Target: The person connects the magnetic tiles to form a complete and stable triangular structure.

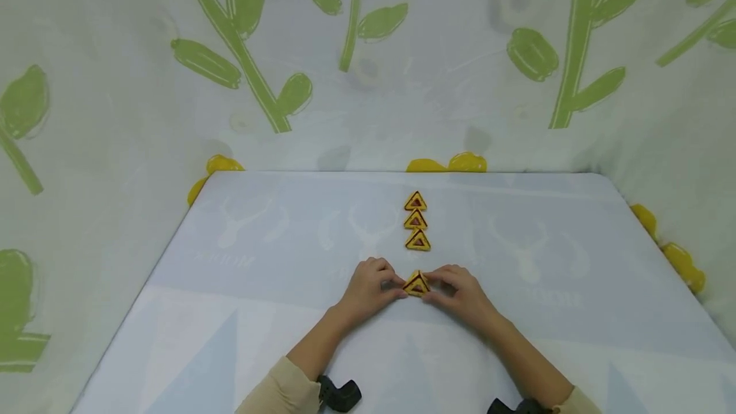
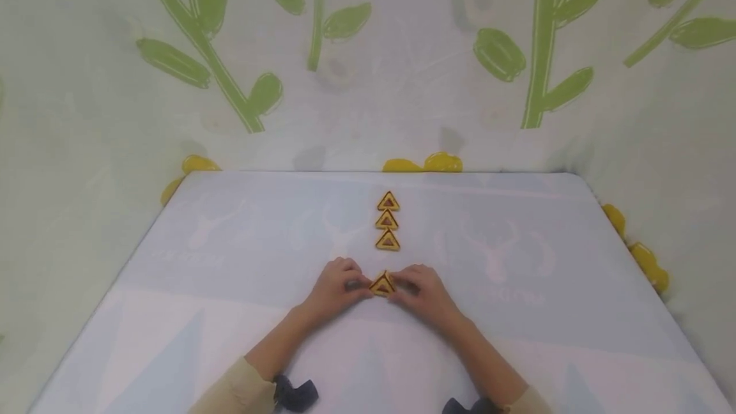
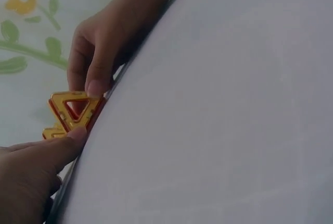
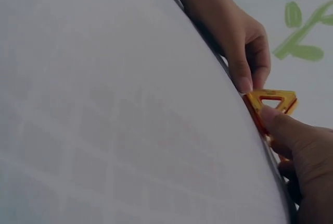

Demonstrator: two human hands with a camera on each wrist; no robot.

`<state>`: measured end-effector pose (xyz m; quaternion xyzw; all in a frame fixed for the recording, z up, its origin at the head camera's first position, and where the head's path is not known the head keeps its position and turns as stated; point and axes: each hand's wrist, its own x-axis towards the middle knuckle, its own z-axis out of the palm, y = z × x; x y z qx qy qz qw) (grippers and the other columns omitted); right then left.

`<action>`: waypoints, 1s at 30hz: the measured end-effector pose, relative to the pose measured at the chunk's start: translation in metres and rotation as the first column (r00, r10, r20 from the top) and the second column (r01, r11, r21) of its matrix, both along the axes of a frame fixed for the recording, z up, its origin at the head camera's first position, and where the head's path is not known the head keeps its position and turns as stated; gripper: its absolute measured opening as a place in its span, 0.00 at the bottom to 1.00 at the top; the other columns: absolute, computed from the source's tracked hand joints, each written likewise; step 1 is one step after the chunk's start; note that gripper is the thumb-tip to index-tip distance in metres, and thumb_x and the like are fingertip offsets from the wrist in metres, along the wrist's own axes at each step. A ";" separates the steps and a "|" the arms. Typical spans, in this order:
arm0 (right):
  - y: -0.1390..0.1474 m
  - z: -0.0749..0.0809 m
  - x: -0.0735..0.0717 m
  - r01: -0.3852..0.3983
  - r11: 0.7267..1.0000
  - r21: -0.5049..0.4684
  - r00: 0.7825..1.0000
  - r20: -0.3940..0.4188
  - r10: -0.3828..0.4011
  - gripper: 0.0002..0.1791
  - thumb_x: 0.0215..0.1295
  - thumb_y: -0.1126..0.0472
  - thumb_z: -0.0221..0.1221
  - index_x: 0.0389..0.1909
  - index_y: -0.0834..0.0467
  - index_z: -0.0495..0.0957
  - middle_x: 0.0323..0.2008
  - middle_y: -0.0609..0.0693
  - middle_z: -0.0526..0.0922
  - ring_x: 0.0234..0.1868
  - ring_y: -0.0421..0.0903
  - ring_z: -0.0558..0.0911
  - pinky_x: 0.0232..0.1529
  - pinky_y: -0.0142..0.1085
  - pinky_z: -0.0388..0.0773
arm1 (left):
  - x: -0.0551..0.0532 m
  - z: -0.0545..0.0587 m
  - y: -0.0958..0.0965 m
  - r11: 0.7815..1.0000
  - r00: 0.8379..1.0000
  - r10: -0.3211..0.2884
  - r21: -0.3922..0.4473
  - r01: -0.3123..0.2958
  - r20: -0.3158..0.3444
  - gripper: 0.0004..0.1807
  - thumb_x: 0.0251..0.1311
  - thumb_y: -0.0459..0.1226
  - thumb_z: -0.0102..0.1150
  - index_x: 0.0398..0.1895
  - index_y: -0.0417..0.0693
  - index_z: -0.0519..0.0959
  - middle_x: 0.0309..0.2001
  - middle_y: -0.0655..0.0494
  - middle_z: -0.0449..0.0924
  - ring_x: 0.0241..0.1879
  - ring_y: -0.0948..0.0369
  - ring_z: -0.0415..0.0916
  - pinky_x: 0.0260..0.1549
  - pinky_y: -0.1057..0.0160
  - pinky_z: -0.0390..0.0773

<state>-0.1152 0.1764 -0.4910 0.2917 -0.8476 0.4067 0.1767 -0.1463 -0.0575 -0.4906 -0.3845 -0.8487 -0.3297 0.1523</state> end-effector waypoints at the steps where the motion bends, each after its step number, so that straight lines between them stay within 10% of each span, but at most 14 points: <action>1: -0.001 -0.001 0.000 0.014 1.000 0.000 1.000 -0.016 -0.014 0.22 0.39 0.64 0.74 0.41 0.61 0.84 0.33 0.45 0.83 0.34 0.40 0.76 0.35 0.28 0.69 | 0.000 0.000 0.000 1.000 1.000 0.010 0.001 -0.010 0.008 0.11 0.43 0.45 0.73 0.30 0.53 0.85 0.32 0.61 0.76 0.32 0.64 0.69 0.34 0.66 0.67; 10: -0.009 0.001 -0.008 0.109 0.991 0.079 0.981 -0.167 -0.094 0.19 0.36 0.66 0.74 0.36 0.64 0.86 0.30 0.48 0.77 0.30 0.40 0.71 0.31 0.25 0.67 | -0.007 0.009 0.003 0.998 0.988 0.067 -0.014 -0.065 0.140 0.10 0.46 0.43 0.71 0.32 0.50 0.85 0.33 0.59 0.75 0.34 0.62 0.70 0.36 0.63 0.67; 30: -0.007 0.014 -0.018 0.192 0.964 0.183 0.979 0.029 -0.201 0.17 0.47 0.61 0.71 0.40 0.63 0.85 0.31 0.48 0.79 0.32 0.42 0.72 0.32 0.33 0.71 | -0.022 0.008 0.012 0.995 0.975 0.101 -0.022 -0.098 0.196 0.11 0.48 0.44 0.70 0.33 0.50 0.85 0.34 0.58 0.76 0.34 0.61 0.70 0.36 0.63 0.67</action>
